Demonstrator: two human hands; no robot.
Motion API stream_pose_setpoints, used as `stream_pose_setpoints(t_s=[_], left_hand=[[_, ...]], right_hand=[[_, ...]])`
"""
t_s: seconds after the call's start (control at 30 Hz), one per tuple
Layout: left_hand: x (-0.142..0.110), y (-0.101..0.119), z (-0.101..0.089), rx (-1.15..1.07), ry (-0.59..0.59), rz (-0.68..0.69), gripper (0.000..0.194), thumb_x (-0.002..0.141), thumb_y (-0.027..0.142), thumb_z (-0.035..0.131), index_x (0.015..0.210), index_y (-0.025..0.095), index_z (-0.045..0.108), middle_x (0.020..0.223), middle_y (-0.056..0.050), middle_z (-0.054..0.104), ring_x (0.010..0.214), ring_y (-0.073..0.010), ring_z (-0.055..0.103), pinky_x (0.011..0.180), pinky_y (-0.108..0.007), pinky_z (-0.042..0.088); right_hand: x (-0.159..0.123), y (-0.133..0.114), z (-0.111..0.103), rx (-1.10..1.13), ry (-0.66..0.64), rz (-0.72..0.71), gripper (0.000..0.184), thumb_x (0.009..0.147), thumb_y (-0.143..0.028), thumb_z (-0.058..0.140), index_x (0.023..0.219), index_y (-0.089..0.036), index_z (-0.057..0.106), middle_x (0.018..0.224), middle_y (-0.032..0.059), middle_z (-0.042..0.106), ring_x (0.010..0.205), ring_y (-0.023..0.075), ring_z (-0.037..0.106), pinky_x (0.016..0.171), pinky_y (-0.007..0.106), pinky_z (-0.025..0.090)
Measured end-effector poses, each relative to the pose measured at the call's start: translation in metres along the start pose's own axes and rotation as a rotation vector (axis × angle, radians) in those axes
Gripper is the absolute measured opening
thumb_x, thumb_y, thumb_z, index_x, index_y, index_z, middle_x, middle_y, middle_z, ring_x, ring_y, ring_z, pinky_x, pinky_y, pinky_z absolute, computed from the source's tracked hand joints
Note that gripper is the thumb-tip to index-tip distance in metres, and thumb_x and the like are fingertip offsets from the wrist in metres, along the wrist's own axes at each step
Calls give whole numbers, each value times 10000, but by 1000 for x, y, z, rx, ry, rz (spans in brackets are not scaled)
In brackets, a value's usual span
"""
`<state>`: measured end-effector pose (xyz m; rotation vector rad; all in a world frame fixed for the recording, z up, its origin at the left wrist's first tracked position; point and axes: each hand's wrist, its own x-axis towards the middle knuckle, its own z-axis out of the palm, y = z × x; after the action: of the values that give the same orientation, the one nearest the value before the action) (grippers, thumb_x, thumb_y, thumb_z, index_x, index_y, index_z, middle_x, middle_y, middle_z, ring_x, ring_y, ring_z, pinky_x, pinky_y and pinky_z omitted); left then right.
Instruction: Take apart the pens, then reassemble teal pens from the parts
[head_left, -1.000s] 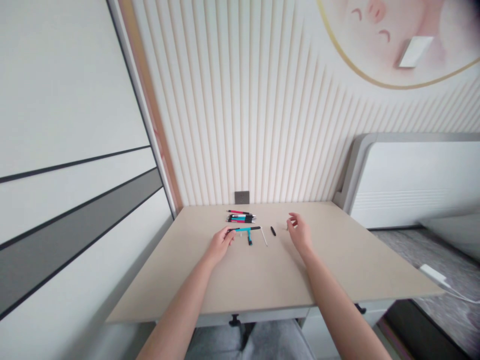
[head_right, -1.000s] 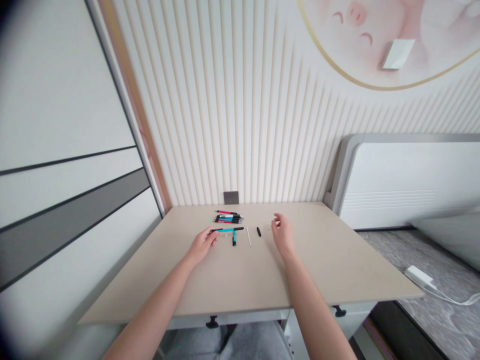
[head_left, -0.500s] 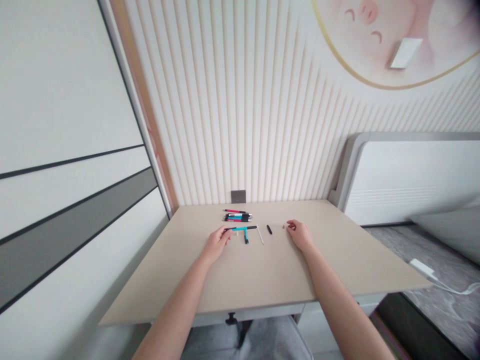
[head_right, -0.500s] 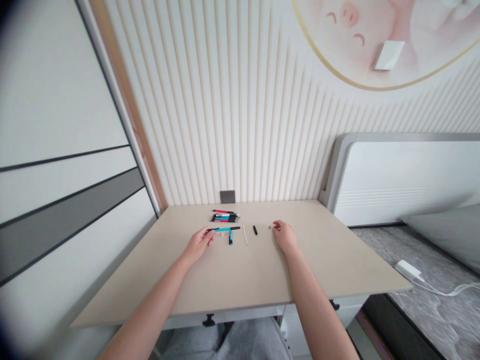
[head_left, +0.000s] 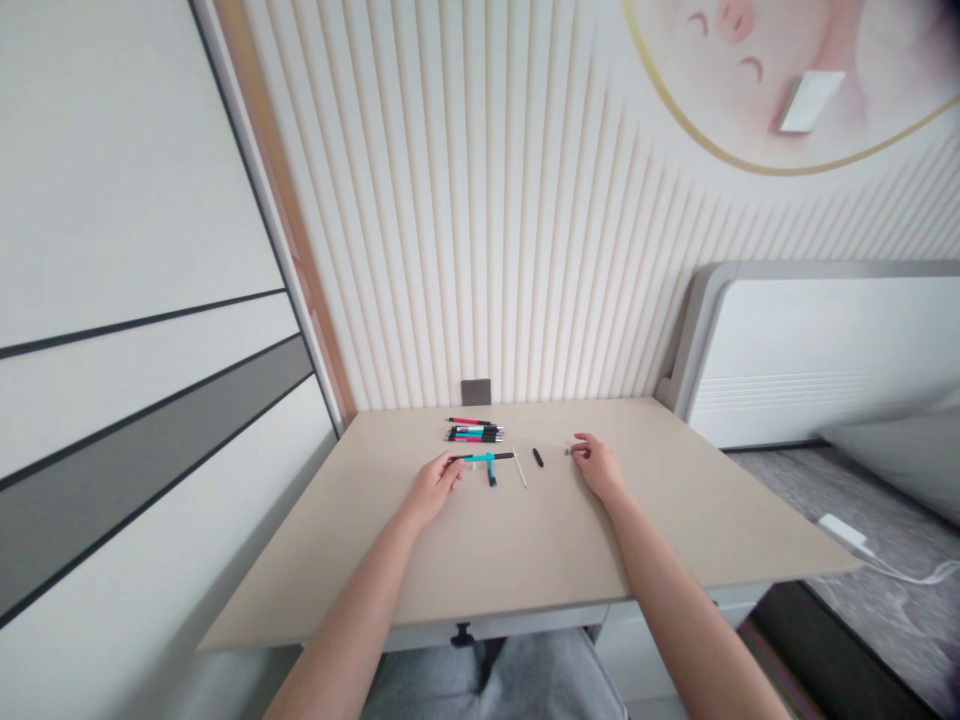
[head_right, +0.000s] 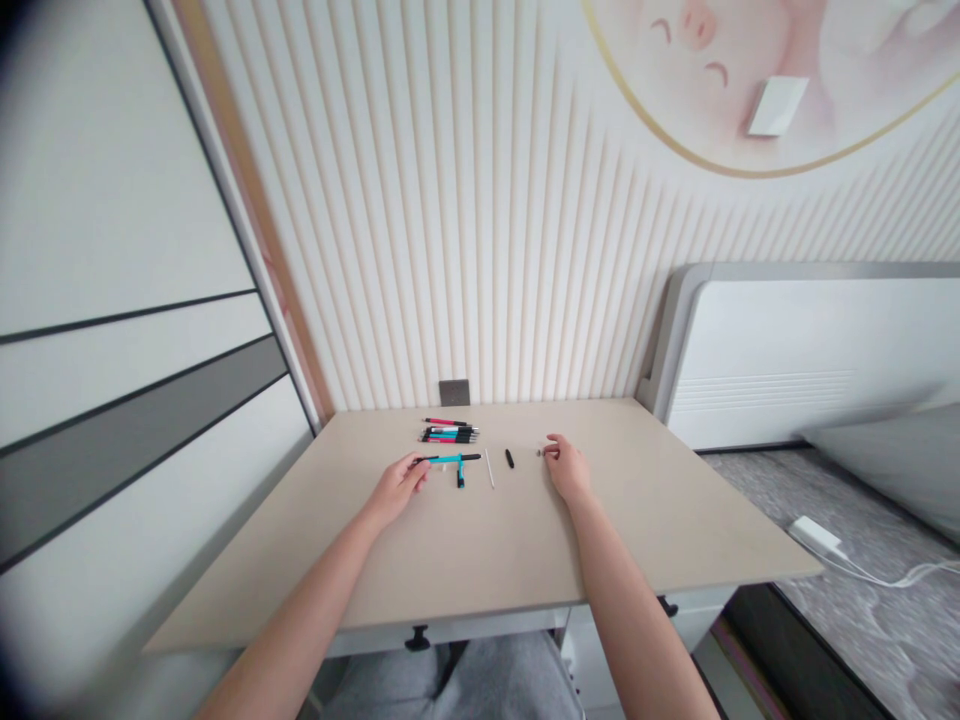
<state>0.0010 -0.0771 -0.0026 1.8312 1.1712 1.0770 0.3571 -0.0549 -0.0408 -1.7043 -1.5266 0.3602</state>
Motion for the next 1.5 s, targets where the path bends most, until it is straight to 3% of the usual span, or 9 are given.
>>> stream_pose_setpoints(t_s=[0.2,0.43,0.6,0.8,1.0,1.17,1.3,1.4,1.5], left_hand=[[-1,0,0,-32,-36,1,340,884,497,493,880,169,585,699,15,566,579,-111,496,558,-220,382],[-2,5,1,-53,-72,-17,396,844,500,552,988,144,647,703,-13,598,596,-129,499,576,-237,395],[-4,6,1,-59,-110,-6,442,835,506,570,1037,128,678,733,-37,636,620,-137,517,599,-247,411],[-6,9,1,9,-121,31,410,843,488,563,1006,142,712,774,-56,680,655,-153,553,637,-252,435],[-7,12,0,99,-156,44,411,871,495,520,799,139,713,715,-54,668,655,-158,557,629,-244,418],[-7,13,0,66,-132,20,429,874,515,510,837,135,707,697,-41,652,625,-146,530,593,-233,395],[-7,13,2,41,-117,7,437,868,524,513,911,132,699,713,-38,647,602,-140,516,586,-236,396],[-7,12,3,34,-111,15,423,863,518,523,897,136,703,719,-44,650,614,-143,519,594,-239,408],[-7,13,3,38,-112,16,424,849,522,539,898,138,713,716,-50,656,629,-151,530,604,-245,419]], right_hand=[[-18,-39,4,95,181,-136,299,867,-307,458,1062,-186,648,937,74,704,828,197,627,784,320,459],[-53,-94,28,214,-168,-416,426,964,-440,347,890,-195,687,839,62,691,779,178,613,696,266,440],[-58,-94,27,146,-264,-394,512,976,-477,311,686,-196,626,647,23,614,633,156,567,634,256,407],[-56,-93,25,177,-310,-374,483,976,-450,322,693,-198,621,685,28,651,651,160,588,663,263,421],[-53,-91,25,143,-272,-438,397,969,-353,360,701,-206,614,718,22,642,706,163,584,714,270,420],[-56,-89,29,170,-237,-480,190,913,-342,500,958,-213,632,870,42,650,802,181,579,758,300,440],[-59,-92,31,198,-221,-488,308,929,-363,481,1192,-224,562,1019,71,639,876,187,578,814,326,447],[-58,-92,31,170,-268,-481,290,971,-357,381,1042,-221,627,922,62,647,848,188,581,795,323,442],[-56,-89,32,169,-250,-453,204,929,-354,473,965,-219,621,880,48,636,825,189,574,772,322,447]])
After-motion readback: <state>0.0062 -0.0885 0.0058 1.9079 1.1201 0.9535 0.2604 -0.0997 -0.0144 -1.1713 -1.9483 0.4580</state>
